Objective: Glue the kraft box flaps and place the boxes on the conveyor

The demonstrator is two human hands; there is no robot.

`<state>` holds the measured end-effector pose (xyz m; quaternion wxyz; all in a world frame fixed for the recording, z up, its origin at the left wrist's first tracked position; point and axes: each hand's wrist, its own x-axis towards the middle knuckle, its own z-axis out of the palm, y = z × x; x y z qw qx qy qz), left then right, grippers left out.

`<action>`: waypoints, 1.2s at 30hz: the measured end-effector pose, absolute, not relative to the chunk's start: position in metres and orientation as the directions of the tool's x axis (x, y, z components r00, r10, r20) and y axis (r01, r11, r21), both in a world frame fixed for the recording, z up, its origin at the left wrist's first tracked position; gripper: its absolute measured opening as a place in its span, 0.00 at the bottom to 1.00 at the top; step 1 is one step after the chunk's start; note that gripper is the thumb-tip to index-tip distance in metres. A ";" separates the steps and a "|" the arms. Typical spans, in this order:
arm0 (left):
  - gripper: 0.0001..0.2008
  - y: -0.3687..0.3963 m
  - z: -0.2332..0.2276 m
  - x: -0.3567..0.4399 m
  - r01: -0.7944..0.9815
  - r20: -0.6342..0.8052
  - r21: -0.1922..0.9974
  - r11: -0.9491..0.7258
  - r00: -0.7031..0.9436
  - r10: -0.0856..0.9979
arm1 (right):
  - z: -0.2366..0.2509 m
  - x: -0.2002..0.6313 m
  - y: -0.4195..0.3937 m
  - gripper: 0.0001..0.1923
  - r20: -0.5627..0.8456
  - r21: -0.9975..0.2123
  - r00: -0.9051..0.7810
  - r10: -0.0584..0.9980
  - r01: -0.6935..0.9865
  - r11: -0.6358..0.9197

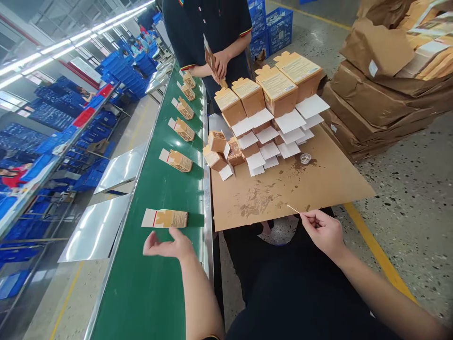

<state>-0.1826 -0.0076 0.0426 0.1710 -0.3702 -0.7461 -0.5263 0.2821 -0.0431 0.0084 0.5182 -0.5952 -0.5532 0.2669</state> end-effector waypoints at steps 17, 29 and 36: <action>0.10 0.037 0.022 -0.060 0.799 0.203 0.583 -0.146 0.032 0.979 | 0.036 0.341 0.002 0.21 0.272 -0.831 0.317 0.909 0.554 0.055; 0.14 0.041 0.039 -0.084 0.362 0.088 0.922 0.137 -0.542 0.836 | 0.060 0.401 0.173 0.26 0.207 -0.486 -0.221 0.953 0.822 0.296; 0.23 0.035 0.037 -0.076 0.119 -0.204 0.965 0.234 -0.225 0.953 | 0.066 0.402 0.149 0.20 0.230 -0.498 -0.106 0.968 0.842 0.210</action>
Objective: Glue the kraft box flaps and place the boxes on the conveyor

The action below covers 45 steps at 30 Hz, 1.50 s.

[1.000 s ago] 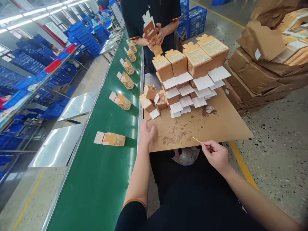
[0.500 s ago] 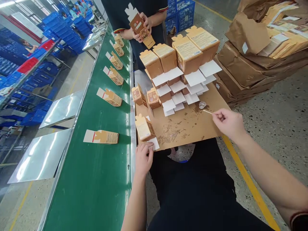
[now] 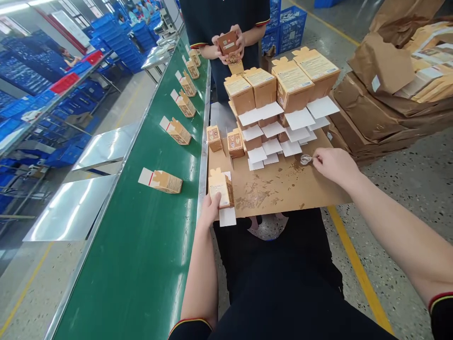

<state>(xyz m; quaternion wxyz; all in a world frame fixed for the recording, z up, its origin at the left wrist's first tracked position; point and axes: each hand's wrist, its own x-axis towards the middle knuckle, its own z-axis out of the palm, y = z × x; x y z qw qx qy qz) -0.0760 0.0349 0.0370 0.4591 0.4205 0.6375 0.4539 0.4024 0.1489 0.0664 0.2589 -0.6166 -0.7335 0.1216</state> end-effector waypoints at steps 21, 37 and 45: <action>0.46 0.042 0.016 -0.022 0.004 -0.033 0.999 0.035 -0.288 0.957 | -0.016 0.197 0.006 0.13 0.306 -0.605 -0.311 0.900 0.666 0.436; 0.43 0.026 -0.006 -0.005 0.159 0.056 0.987 -0.007 -0.304 0.951 | -0.004 0.253 -0.004 0.13 0.336 -0.759 -0.044 0.941 0.579 0.298; 0.44 0.025 -0.006 0.007 0.216 0.081 0.976 -0.012 -0.313 0.946 | 0.010 0.264 -0.034 0.17 0.255 -0.869 0.057 0.965 0.452 0.203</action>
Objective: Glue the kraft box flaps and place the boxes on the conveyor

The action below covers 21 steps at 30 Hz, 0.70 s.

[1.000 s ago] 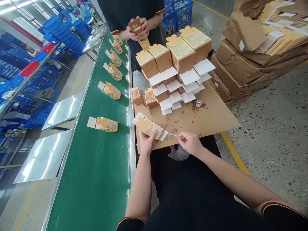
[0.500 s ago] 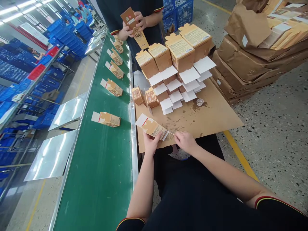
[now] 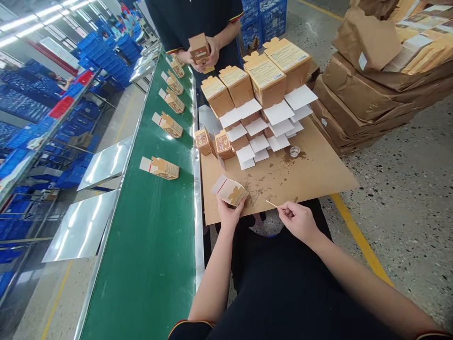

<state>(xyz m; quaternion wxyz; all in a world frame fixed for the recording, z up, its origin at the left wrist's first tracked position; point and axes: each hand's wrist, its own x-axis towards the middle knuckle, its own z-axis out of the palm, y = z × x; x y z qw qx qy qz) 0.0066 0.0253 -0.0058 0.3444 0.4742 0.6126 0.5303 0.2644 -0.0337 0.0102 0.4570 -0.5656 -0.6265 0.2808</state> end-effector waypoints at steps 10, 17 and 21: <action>0.50 0.018 0.037 -0.173 0.240 0.201 0.971 -0.018 -0.769 0.607 | 0.014 0.283 -0.032 0.16 0.295 -0.868 0.150 0.944 0.455 0.199; 0.52 -0.009 0.036 -0.208 0.502 0.386 0.820 0.276 -0.840 0.381 | 0.018 0.285 -0.027 0.17 0.293 -0.886 0.172 0.940 0.418 0.200; 0.33 -0.009 0.030 -0.166 0.722 0.663 0.672 0.164 -0.685 0.301 | 0.020 0.296 -0.031 0.16 0.311 -0.886 0.228 0.923 0.422 0.194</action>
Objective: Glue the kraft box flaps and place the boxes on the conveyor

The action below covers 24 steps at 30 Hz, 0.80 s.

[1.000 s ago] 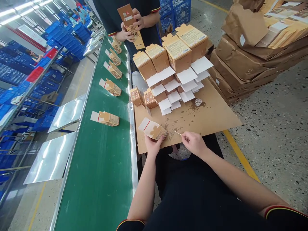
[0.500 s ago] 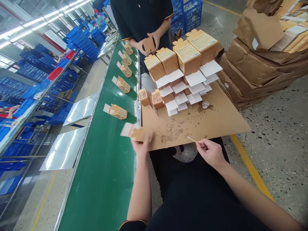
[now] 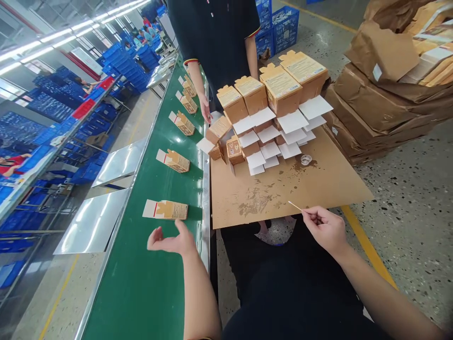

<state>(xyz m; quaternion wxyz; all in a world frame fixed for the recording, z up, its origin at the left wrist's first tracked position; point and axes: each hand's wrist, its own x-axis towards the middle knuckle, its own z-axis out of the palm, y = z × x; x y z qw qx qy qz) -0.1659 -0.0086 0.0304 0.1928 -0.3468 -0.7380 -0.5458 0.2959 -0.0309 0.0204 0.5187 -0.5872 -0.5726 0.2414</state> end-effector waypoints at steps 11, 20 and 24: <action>0.29 0.210 0.025 -0.031 0.357 0.144 0.933 0.053 -0.502 0.853 | 0.032 0.305 -0.037 0.21 0.310 -0.876 0.271 0.911 0.454 0.163; 0.07 0.182 0.035 -0.058 0.461 0.291 0.888 -0.004 -0.555 0.779 | 0.034 0.334 -0.039 0.21 0.331 -0.863 0.381 0.863 0.492 0.114; 0.03 0.089 0.025 -0.090 0.693 0.547 0.712 -0.113 -0.446 0.709 | 0.044 0.364 -0.002 0.19 0.349 -0.792 0.344 0.872 0.606 0.078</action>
